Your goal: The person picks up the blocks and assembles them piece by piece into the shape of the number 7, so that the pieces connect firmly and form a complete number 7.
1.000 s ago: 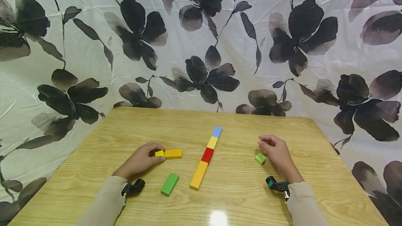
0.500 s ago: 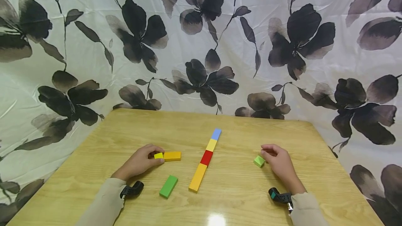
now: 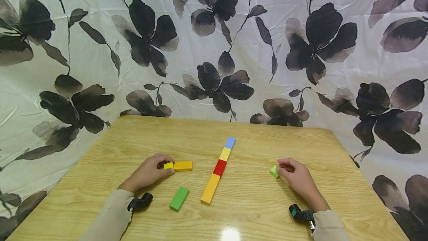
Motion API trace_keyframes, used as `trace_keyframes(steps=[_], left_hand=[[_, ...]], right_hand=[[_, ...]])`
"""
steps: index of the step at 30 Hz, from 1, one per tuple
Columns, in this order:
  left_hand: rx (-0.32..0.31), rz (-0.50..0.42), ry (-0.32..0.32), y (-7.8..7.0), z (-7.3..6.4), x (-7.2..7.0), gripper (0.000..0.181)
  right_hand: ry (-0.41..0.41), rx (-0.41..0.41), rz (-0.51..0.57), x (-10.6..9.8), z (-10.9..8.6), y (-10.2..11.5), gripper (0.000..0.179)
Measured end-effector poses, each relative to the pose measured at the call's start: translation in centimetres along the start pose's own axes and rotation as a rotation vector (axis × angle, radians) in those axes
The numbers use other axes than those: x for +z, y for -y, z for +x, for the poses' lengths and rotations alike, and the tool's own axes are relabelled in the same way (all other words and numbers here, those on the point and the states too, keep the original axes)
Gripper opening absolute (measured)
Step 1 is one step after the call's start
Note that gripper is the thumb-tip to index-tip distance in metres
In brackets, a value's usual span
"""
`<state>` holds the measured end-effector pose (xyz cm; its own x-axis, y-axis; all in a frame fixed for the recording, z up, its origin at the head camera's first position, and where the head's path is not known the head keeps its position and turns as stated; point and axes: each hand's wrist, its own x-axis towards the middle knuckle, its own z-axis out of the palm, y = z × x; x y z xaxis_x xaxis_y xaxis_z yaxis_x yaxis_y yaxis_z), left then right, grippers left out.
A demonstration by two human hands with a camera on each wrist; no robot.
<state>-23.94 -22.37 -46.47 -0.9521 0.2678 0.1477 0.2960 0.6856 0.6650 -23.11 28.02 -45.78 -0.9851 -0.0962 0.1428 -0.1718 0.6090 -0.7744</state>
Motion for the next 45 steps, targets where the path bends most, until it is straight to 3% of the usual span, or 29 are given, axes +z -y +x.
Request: trace_keyframes(steps=[13, 37, 45], left_hand=[[0.000, -0.003, 0.000, 0.09, 0.01, 0.08, 0.025], [0.020, -0.012, 0.003, -0.23, -0.03, -0.04, 0.023], [0.007, -0.016, 0.008, -0.20, 0.05, -0.05, 0.024]], right_hand=[[0.081, 0.020, -0.031, -0.26, -0.49, -0.12, 0.051], [0.081, -0.029, -0.101, 0.00, -0.37, -0.23, 0.052], [0.082, -0.022, -0.090, 0.04, -0.40, -0.19, 0.046]])
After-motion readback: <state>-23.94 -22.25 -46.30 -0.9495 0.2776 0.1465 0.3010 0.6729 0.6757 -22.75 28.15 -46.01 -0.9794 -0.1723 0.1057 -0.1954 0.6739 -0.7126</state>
